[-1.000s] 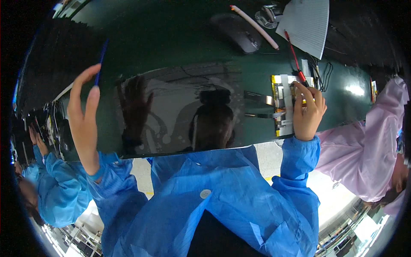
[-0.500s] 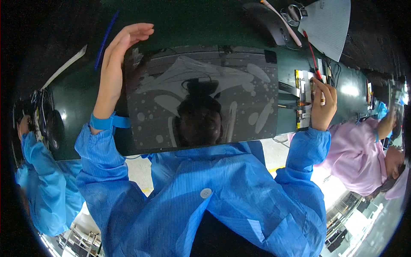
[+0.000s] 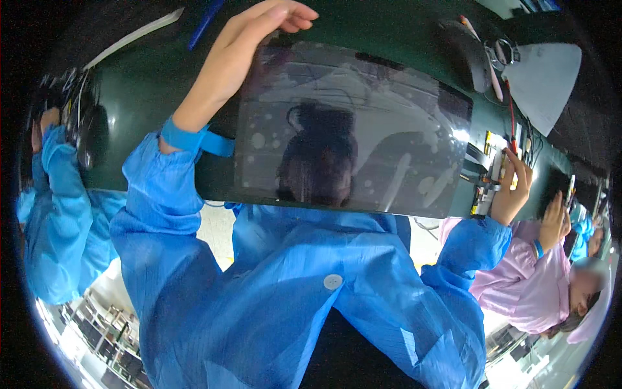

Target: The person connects a display panel to a tablet chassis, plugs in test cables, and runs touch and screen diagnostic tests by tapping the display and peeling its protective film. Afterward, they disconnect the test cables and work on the tablet frame using a tool.

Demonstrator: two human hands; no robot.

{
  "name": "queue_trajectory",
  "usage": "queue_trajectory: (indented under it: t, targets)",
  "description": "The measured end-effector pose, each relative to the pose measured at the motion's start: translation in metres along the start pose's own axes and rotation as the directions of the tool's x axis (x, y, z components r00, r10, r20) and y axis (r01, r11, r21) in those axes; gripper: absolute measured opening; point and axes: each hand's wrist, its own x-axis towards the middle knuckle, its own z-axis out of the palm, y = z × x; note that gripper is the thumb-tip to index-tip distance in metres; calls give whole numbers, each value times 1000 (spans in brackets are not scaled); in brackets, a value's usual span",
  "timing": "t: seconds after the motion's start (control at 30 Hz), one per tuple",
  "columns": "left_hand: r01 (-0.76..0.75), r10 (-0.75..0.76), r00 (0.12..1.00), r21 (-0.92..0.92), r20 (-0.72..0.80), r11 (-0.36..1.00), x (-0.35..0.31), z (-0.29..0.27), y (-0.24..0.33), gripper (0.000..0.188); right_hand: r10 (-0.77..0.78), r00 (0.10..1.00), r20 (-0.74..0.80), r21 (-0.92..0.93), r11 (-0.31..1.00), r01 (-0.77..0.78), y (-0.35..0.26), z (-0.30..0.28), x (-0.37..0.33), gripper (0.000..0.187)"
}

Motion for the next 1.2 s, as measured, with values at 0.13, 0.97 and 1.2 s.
queue_trajectory:
  t: [0.13, 0.97, 1.2]
  targets:
    - [126, -129, 992, 158, 9, 979, 1, 4, 12, 36, -38, 999, 4, -76, 996, 38, 4, -5, -3, 21]
    - [577, -496, 815, 337, -299, 744, 4, 41, 54, 28, -735, 678, 20, 659, 520, 544, -223, 14, -81, 32]
    - [634, -517, 771, 516, -371, 576, 5, 42, 59, 29, -726, 685, -55, 627, 508, 590, -226, 16, -78, 28]
